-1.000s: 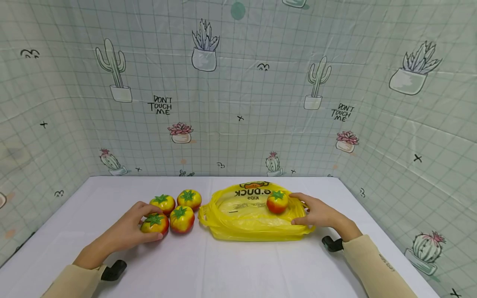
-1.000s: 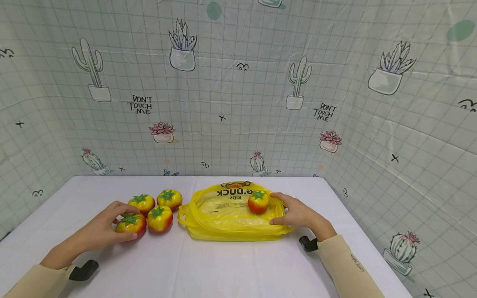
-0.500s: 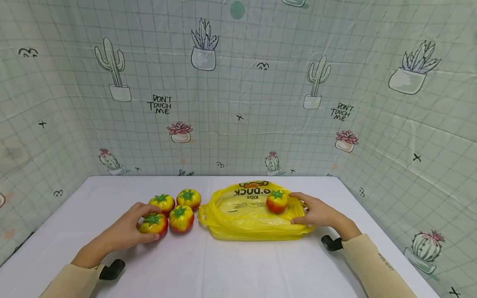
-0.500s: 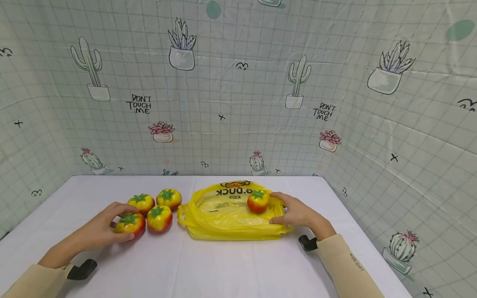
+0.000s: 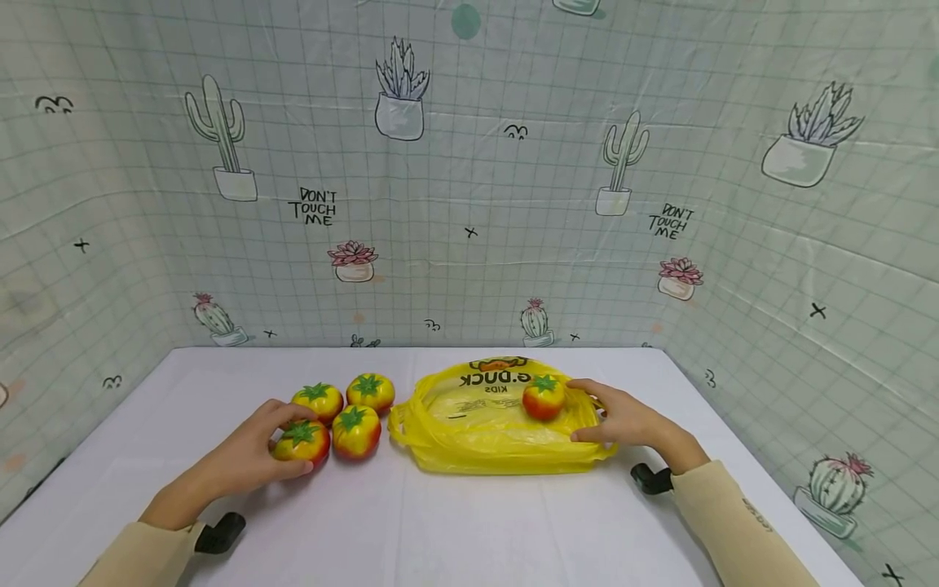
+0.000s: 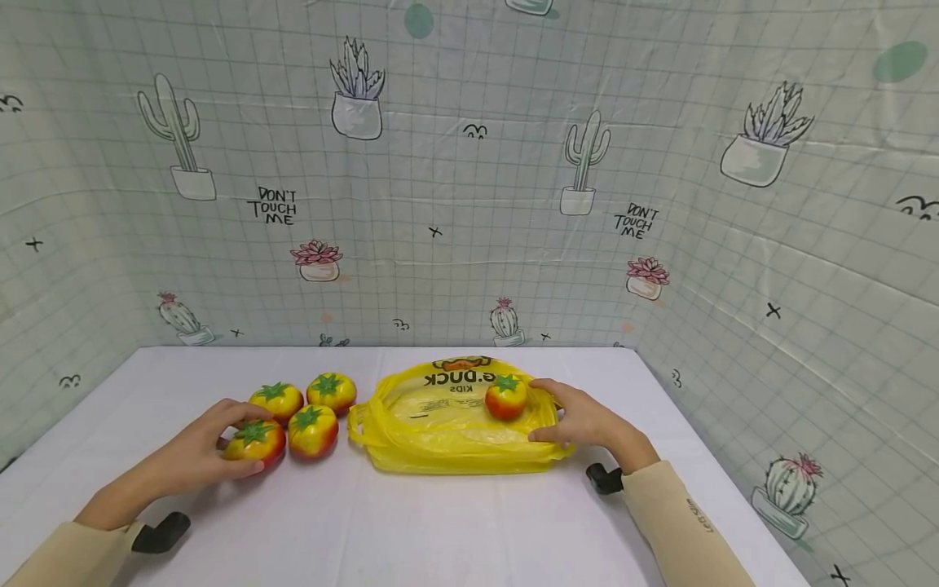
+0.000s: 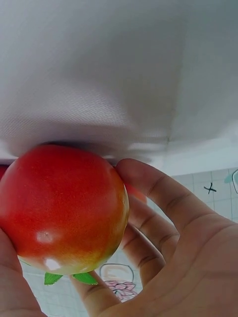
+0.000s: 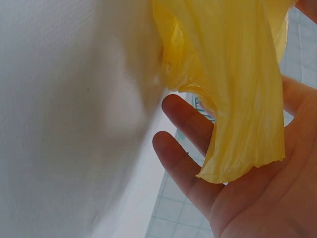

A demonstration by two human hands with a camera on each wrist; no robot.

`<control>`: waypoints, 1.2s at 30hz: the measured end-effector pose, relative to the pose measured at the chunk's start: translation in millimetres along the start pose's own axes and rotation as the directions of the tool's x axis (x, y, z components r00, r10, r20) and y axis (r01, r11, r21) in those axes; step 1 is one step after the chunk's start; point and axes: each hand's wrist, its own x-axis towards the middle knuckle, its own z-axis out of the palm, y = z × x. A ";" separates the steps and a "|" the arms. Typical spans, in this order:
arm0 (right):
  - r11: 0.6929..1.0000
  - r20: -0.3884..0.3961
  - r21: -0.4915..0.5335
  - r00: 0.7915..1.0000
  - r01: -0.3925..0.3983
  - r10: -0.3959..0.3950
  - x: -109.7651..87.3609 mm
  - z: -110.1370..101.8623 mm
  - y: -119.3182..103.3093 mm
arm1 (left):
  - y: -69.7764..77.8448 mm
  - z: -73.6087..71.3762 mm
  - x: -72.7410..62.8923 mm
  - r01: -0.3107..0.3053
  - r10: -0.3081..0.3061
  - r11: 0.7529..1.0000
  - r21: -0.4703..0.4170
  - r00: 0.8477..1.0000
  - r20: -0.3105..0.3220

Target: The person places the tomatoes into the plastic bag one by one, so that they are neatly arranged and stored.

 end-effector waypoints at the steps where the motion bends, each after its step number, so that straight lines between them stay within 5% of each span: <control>1: 1.000 -0.001 0.002 1.000 -0.006 0.006 0.0 0.2 0.5 | 0.0 0.1 0.1 -0.003 0.003 1.000 0.001 1.000 -0.002; 36: 1.000 -0.003 0.011 1.000 0.002 -0.002 -2.1 0.4 -0.3 | 19.8 -5.3 -2.4 -0.065 0.065 0.998 0.012 0.996 -0.053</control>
